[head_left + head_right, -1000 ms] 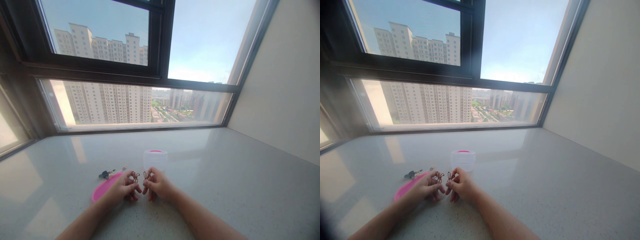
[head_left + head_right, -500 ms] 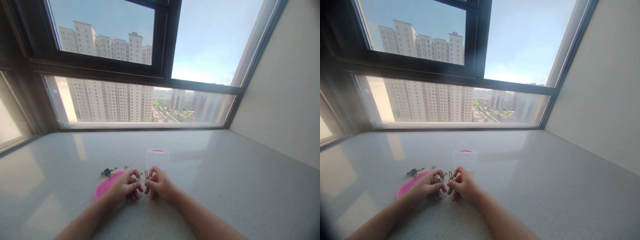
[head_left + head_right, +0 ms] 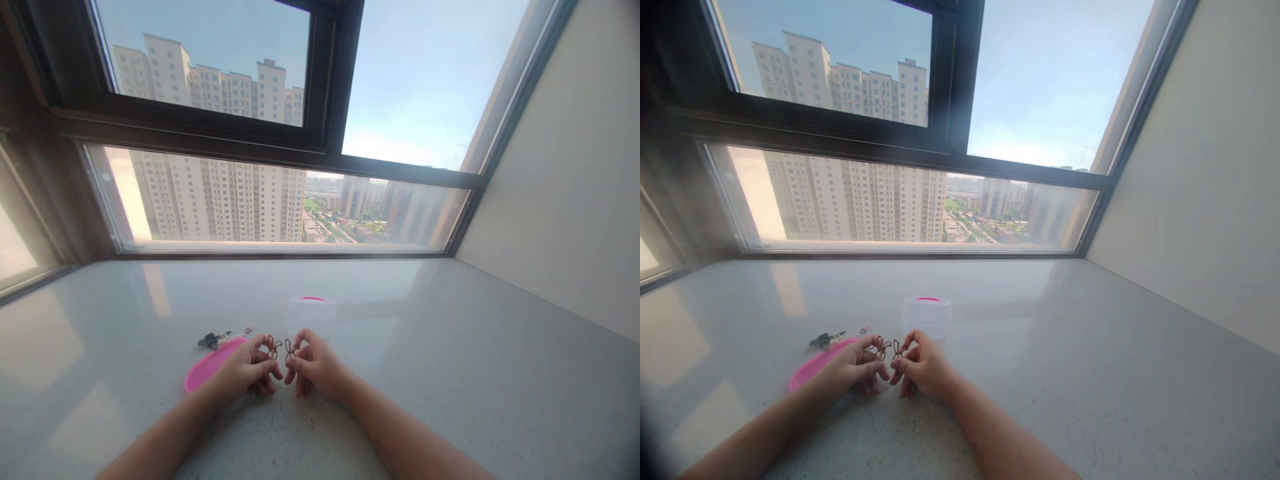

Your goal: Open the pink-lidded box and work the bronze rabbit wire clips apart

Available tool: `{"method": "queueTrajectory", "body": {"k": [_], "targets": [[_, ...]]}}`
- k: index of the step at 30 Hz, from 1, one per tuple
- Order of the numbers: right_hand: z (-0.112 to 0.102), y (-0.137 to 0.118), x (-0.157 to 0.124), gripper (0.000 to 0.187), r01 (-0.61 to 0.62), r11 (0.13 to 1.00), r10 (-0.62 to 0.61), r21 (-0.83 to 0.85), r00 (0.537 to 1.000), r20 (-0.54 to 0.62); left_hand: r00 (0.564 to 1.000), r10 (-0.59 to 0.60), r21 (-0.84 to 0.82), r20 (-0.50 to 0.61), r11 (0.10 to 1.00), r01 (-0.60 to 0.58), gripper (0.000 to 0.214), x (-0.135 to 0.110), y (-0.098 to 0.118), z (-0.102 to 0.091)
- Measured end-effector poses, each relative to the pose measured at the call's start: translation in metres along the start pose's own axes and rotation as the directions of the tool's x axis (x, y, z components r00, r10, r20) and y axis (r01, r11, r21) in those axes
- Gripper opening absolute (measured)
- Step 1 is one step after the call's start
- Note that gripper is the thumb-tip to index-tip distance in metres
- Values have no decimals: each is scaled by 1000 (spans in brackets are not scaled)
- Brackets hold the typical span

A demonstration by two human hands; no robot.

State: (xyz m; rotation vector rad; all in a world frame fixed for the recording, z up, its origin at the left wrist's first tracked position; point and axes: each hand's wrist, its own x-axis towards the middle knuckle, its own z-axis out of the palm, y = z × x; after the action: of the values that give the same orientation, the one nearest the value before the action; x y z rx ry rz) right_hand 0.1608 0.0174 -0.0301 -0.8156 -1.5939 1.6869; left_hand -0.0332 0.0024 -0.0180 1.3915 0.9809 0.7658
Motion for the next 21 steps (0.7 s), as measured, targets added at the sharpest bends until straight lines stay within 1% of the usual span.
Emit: {"method": "queueTrajectory", "body": {"k": [4, 7, 12, 16, 19, 21], "targets": [[0, -1, 0, 55, -17, 1000, 17, -10, 1000, 5, 1000, -5, -2, -2, 1000, 5, 30, 0, 1, 0], [0, -2, -2, 53, -6, 1000, 6, -6, 1000, 14, 1000, -12, -2, -1, 1000, 12, 31, 1, 1, 0], [-1, -3, -2, 52, -2, 1000, 2, -6, 1000, 20, 1000, -5, -15, 5, 1000, 5, 33, 3, -4, -2], [-3, 0, 1, 55, -9, 999, 9, 37, 1000, -4, 1000, -14, -33, -17, 999, 14, 40, 6, -9, -5], [-4, 2, 4, 55, -14, 996, 17, 87, 999, -34, 1000, -9, -25, -27, 1000, 8, 40, 7, -11, -5], [-4, 2, 4, 55, -21, 994, 24, 109, 999, -28, 1000, -1, -16, -27, 1000, 0, 39, 7, -11, -5]]}}
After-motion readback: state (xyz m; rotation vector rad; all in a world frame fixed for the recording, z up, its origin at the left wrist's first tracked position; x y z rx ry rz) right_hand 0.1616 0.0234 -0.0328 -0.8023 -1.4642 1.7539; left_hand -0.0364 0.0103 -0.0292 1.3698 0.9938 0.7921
